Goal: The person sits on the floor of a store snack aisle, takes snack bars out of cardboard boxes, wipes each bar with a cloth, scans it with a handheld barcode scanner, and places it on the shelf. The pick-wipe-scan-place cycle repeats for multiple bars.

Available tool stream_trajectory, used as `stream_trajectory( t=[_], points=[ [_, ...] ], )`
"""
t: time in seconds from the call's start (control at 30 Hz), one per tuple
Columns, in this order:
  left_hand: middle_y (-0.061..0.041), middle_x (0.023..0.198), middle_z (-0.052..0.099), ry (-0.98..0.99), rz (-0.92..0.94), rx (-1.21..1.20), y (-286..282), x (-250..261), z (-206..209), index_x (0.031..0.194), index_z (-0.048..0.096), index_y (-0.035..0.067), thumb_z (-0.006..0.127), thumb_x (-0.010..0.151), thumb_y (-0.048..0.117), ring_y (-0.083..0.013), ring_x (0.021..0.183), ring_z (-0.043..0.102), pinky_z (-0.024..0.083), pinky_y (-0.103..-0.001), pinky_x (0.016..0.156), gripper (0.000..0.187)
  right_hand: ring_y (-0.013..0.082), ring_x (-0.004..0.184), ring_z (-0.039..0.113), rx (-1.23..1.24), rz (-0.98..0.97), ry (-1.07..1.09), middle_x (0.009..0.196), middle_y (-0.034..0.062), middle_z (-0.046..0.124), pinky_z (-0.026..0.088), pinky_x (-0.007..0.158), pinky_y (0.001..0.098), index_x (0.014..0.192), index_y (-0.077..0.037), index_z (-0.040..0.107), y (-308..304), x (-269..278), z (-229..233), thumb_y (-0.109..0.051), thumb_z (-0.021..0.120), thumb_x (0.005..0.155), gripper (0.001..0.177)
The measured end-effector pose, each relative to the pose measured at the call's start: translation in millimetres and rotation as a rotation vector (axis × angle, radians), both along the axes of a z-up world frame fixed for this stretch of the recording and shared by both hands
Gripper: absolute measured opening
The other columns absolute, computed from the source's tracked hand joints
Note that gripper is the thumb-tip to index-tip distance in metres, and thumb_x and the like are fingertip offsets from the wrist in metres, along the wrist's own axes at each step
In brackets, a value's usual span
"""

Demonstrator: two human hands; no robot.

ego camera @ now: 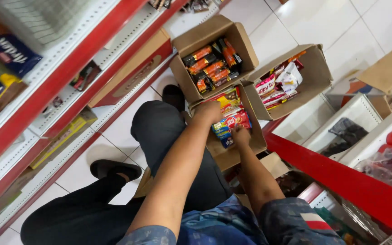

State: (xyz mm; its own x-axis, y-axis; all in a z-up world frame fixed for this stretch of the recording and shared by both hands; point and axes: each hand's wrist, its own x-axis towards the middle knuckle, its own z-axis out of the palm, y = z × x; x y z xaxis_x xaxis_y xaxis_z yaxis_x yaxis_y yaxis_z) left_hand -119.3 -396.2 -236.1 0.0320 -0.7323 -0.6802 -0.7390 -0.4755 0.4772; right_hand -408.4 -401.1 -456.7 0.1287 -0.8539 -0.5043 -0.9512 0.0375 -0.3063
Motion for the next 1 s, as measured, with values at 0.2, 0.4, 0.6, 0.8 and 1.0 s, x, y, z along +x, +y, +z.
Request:
stream_trajectory(
  t=[0.2,0.4,0.6,0.8,1.0],
  points=[
    [-0.016,0.130,0.067,-0.014,0.104,0.102,-14,14,7,0.133,0.061,0.010,0.070,0.089,0.044,-0.0341,0.121,0.064,0.053,-0.048,0.099,0.056,0.0169,0.055,0.070,0.362,-0.514,-0.645,0.081,0.0066,0.071,0.059,0.054,0.0418,0.103,0.001,0.071,-40,61,-53,-0.042,0.074,0.093,0.045],
    [-0.016,0.132,0.065,0.067,0.155,0.088,-21,7,11,0.134,0.060,0.010,0.068,0.089,0.042,-0.0344,0.123,0.062,0.051,-0.049,0.101,0.056,0.0228,0.069,0.072,0.270,-0.145,-0.400,0.084,0.0148,0.078,0.058,0.066,0.0438,0.101,0.001,0.081,-59,87,-108,-0.046,0.074,0.097,0.048],
    [-0.015,0.133,0.065,0.074,0.181,0.069,-20,8,9,0.134,0.061,0.010,0.068,0.090,0.041,-0.0333,0.125,0.061,0.050,-0.048,0.103,0.054,0.0311,0.083,0.073,0.129,0.329,0.019,0.093,0.0167,0.078,0.058,0.075,0.0481,0.102,-0.009,0.079,-73,99,-126,-0.038,0.073,0.094,0.031],
    [-0.018,0.131,0.066,-0.002,0.262,0.028,-10,7,-45,0.134,0.060,0.007,0.070,0.088,0.039,-0.0354,0.121,0.064,0.053,-0.047,0.101,0.057,0.0242,0.067,0.066,0.377,-1.015,-0.740,0.086,0.0110,0.068,0.057,0.057,0.0423,0.106,-0.007,0.063,-39,132,-13,-0.016,0.069,0.088,0.022],
    [-0.023,0.120,0.070,0.023,0.408,0.000,-3,26,-55,0.126,0.067,0.003,0.072,0.092,0.055,-0.0384,0.113,0.068,0.055,-0.048,0.098,0.062,0.0131,0.080,0.066,0.404,-0.665,-1.164,0.089,0.0002,0.067,0.058,0.068,0.0323,0.108,-0.007,0.063,-8,152,151,-0.008,0.062,0.091,0.017]
  ],
)
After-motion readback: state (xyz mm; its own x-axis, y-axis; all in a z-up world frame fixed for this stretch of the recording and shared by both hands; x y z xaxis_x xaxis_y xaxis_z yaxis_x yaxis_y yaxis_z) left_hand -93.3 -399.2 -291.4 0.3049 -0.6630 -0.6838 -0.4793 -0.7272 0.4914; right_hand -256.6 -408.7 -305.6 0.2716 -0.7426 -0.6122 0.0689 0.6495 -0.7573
